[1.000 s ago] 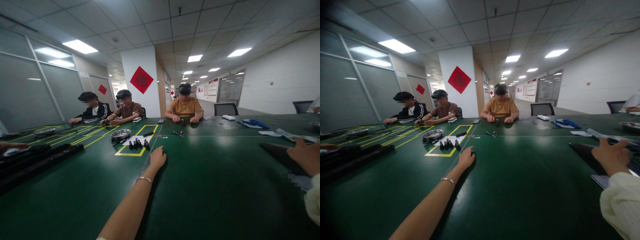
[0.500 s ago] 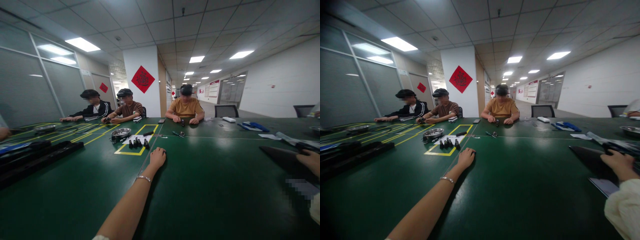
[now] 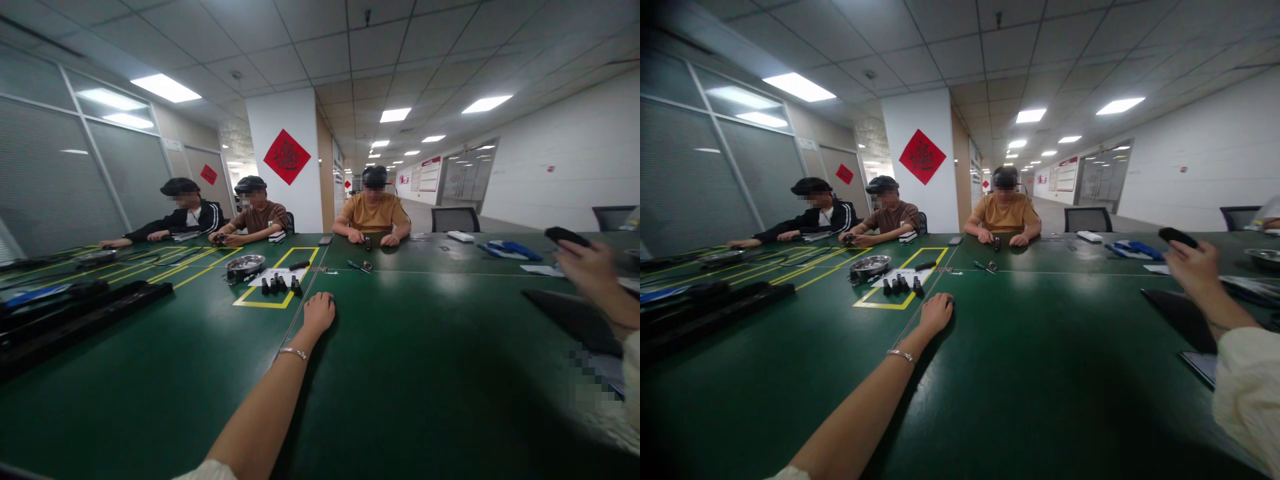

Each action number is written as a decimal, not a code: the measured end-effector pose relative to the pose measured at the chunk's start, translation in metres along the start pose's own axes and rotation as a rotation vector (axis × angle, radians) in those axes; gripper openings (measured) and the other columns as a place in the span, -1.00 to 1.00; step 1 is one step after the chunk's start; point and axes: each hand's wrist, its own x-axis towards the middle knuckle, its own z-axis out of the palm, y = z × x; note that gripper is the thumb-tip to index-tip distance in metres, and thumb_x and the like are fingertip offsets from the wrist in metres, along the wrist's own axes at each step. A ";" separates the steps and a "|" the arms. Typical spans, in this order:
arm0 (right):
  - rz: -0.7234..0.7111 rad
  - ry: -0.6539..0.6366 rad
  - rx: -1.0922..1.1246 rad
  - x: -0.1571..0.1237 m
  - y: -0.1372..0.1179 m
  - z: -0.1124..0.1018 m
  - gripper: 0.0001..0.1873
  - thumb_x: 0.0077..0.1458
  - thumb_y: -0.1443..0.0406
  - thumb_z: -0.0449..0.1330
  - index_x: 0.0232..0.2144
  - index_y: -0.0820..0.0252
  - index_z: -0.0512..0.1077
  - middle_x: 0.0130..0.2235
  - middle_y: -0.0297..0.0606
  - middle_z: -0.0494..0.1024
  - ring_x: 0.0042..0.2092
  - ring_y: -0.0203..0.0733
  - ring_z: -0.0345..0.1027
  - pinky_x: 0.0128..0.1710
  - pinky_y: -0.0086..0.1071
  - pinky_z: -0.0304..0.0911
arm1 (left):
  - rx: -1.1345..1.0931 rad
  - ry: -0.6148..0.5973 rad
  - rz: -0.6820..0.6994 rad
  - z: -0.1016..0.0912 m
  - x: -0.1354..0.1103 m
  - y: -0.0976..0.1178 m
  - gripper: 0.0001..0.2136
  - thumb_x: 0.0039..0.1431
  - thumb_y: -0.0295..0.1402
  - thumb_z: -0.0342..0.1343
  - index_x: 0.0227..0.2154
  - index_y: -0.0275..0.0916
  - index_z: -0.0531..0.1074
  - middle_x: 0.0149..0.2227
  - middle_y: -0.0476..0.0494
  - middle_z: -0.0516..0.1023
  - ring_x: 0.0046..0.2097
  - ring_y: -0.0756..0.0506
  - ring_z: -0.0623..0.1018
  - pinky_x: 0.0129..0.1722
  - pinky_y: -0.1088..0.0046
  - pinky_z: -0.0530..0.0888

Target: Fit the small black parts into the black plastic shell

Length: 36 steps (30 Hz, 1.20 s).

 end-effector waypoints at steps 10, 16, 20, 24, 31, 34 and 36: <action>-0.672 -0.592 0.595 -0.158 -0.169 0.029 -0.59 0.10 0.21 -0.03 -0.04 0.27 0.30 0.11 -0.14 -0.02 0.09 -0.12 0.05 0.10 -0.31 0.01 | -0.353 0.401 0.012 -0.012 0.007 -0.004 -0.69 -0.10 -0.69 -0.18 -0.34 -0.24 0.32 -0.23 -0.11 0.30 -0.18 -0.01 0.38 -0.16 0.45 0.36; -1.064 -1.039 0.711 -0.245 -0.207 0.007 -0.57 0.08 0.32 -0.02 0.03 0.21 0.25 0.14 -0.16 0.01 0.14 -0.14 -0.03 0.15 -0.22 -0.09 | -0.500 0.446 0.033 -0.012 0.012 -0.001 -0.85 -0.05 -0.59 -0.08 -0.44 -0.27 0.31 -0.29 -0.10 0.28 -0.24 0.02 0.39 -0.24 0.50 0.44; -1.238 -1.234 0.699 -0.265 -0.218 -0.017 -0.48 -0.02 0.39 0.03 0.05 0.14 0.24 0.18 -0.24 -0.02 0.17 -0.17 -0.08 0.15 -0.29 -0.09 | -0.480 0.408 0.003 -0.013 0.012 0.000 -0.87 -0.04 -0.57 -0.07 -0.45 -0.26 0.32 -0.30 -0.10 0.29 -0.24 0.01 0.40 -0.25 0.47 0.47; -1.226 -1.216 0.617 -0.245 -0.212 -0.017 -0.56 -0.01 0.41 0.00 -0.05 0.04 0.34 0.21 -0.36 -0.09 0.14 -0.17 -0.01 0.11 -0.27 -0.01 | -0.483 0.397 0.015 -0.012 0.012 -0.001 -0.89 -0.03 -0.55 -0.07 -0.45 -0.26 0.31 -0.29 -0.10 0.30 -0.25 0.01 0.40 -0.25 0.47 0.47; -0.542 -0.655 0.053 -0.100 -0.131 0.023 -0.50 0.05 0.27 -0.05 0.06 0.32 0.19 0.14 0.06 -0.03 0.16 0.01 -0.08 0.04 -0.20 0.04 | -0.446 0.379 0.039 -0.010 0.013 -0.002 -0.88 -0.05 -0.57 -0.08 -0.48 -0.25 0.29 -0.32 -0.09 0.31 -0.25 0.02 0.40 -0.23 0.49 0.44; -0.335 -0.505 -0.196 -0.049 -0.058 0.026 -0.36 0.04 0.22 -0.04 0.10 0.58 0.07 0.07 0.39 -0.03 0.14 0.24 -0.12 0.04 -0.06 -0.09 | -0.442 0.391 0.067 -0.008 0.014 -0.004 -0.86 -0.08 -0.60 -0.09 -0.49 -0.26 0.28 -0.32 -0.08 0.30 -0.26 0.03 0.39 -0.25 0.50 0.43; -0.139 -0.472 -0.380 -0.033 -0.004 0.022 -0.29 0.01 0.10 -0.04 0.11 0.50 0.07 0.05 0.36 0.04 0.12 0.29 -0.10 -0.02 -0.02 -0.06 | -0.442 0.394 0.083 -0.006 0.015 -0.005 -0.85 -0.10 -0.62 -0.09 -0.49 -0.26 0.29 -0.33 -0.08 0.30 -0.28 0.03 0.39 -0.27 0.51 0.42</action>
